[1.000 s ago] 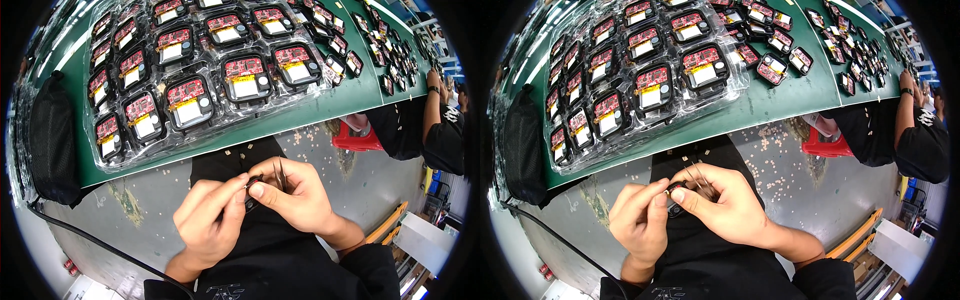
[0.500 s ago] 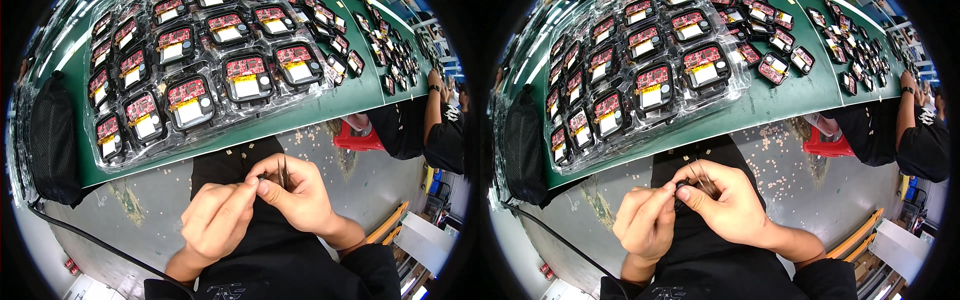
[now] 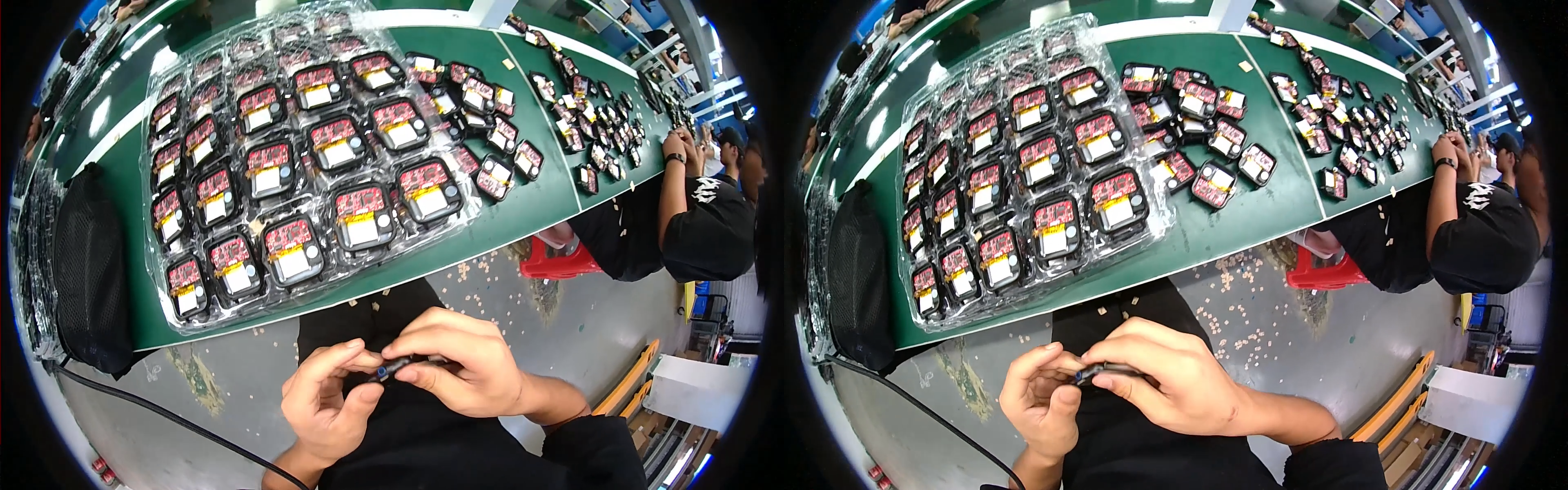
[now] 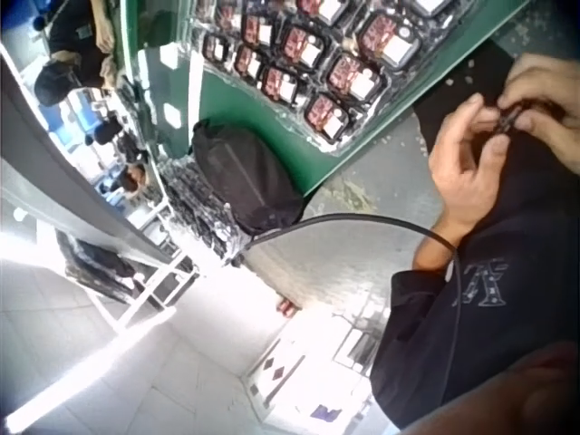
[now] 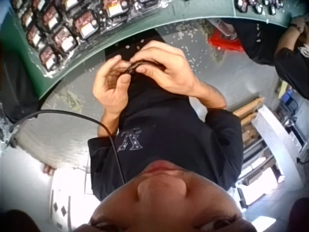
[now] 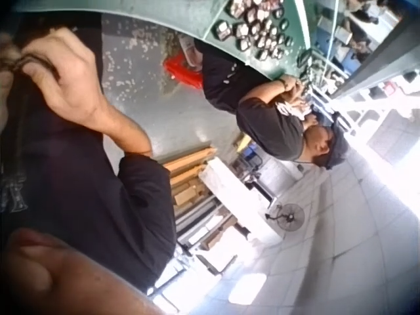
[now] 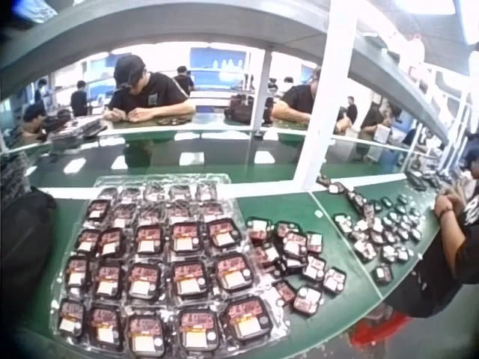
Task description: Assembling small electronic wearable components using tweezers at a manufacturing workstation.
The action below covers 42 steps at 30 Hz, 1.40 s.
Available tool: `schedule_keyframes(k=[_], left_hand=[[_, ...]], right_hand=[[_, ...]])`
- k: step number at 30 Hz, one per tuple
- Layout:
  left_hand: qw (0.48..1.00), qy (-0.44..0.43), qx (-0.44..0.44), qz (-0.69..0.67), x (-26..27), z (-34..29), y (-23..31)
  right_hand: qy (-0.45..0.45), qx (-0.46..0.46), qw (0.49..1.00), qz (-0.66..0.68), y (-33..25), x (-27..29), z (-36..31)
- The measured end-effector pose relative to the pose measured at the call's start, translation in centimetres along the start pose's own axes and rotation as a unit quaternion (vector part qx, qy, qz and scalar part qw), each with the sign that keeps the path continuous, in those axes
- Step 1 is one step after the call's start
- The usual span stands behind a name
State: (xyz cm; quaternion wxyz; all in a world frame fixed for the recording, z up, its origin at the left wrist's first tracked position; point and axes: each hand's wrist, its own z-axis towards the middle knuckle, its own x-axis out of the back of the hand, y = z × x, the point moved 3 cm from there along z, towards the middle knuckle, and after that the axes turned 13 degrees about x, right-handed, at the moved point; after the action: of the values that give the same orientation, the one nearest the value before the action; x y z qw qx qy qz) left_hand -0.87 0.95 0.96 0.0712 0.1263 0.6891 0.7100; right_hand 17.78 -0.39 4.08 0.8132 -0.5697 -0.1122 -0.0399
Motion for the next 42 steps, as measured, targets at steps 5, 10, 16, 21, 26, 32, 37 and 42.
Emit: schedule_keyframes(k=[5,10,16,21,26,32,37,42], left_hand=[[0.96,-0.07,0.132,-0.236,-0.4,-0.1,-1.4],[0.965,-0.075,0.17,-0.187,-1.6,-0.5,-1.5],[0.952,-0.131,0.233,-0.151,-1.6,-0.9,-1.5],[0.947,-0.136,0.246,-0.158,-2.0,-0.8,-1.7],[0.954,-0.147,0.226,-0.133,-2.4,-0.9,-2.3],[0.945,-0.165,0.204,-0.194,-2.3,-1.6,-2.3],[0.942,-0.177,0.124,-0.255,-1.8,-1.5,-2.3],[0.903,-0.19,0.099,-0.373,-1.8,-0.5,-1.4]], right_hand=[[0.246,0.064,0.951,-0.174,0.6,8.5,3.4],[0.214,-0.004,0.921,-0.325,2.9,13.2,10.3],[0.158,0.034,0.855,-0.493,5.2,17.3,16.0],[0.158,-0.088,0.744,-0.644,10.4,28.5,17.7],[-0.002,-0.174,0.759,-0.627,12.5,33.3,19.6],[-0.038,-0.117,0.742,-0.659,8.3,29.7,19.7],[0.071,0.059,0.8,-0.593,2.5,23.5,15.8],[-0.1,0.189,0.853,-0.475,-4.1,10.2,8.3]])
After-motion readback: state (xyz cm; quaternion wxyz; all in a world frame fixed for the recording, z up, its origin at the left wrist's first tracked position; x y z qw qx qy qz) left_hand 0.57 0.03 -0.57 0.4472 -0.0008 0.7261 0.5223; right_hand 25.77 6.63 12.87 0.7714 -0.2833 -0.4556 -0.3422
